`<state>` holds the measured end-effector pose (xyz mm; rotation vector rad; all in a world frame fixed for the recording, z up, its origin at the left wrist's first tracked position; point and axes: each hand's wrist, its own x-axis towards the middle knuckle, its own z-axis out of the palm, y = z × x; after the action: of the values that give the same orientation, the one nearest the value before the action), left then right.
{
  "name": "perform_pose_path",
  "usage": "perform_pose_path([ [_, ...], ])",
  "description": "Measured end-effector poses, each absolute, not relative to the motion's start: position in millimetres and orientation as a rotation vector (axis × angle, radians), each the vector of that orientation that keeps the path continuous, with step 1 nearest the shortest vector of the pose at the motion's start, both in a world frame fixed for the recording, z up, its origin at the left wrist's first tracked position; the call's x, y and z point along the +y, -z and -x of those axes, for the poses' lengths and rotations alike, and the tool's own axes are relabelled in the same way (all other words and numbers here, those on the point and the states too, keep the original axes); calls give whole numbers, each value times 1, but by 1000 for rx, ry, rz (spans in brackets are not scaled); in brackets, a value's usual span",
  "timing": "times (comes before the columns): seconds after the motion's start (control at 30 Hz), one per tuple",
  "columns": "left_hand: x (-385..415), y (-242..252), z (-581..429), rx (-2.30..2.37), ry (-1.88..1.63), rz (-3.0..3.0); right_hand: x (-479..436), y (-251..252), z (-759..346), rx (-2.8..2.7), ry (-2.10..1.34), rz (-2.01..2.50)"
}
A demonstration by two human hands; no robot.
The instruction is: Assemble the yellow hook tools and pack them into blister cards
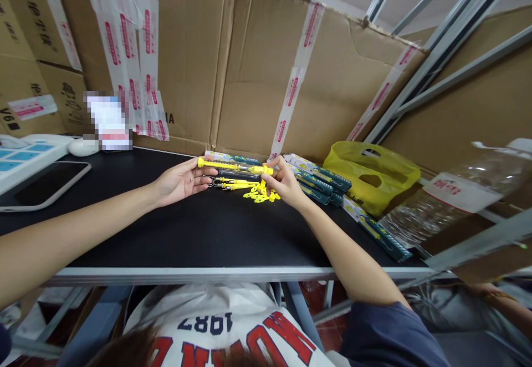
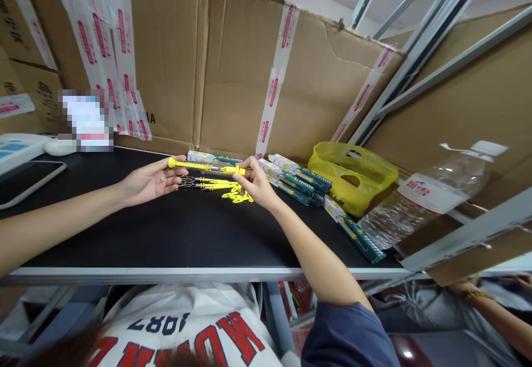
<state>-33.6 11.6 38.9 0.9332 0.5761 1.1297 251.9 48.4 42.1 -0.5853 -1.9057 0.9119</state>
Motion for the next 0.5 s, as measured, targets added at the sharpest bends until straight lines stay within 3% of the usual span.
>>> perform_pose_path([
  [0.33, 12, -39, 36, 553, -1133, -969, 57, -40, -258, -1900, -527, 640],
  [0.5, 12, -39, 34, 556, -1132, -965, 59, -37, -259, -1908, -565, 644],
])
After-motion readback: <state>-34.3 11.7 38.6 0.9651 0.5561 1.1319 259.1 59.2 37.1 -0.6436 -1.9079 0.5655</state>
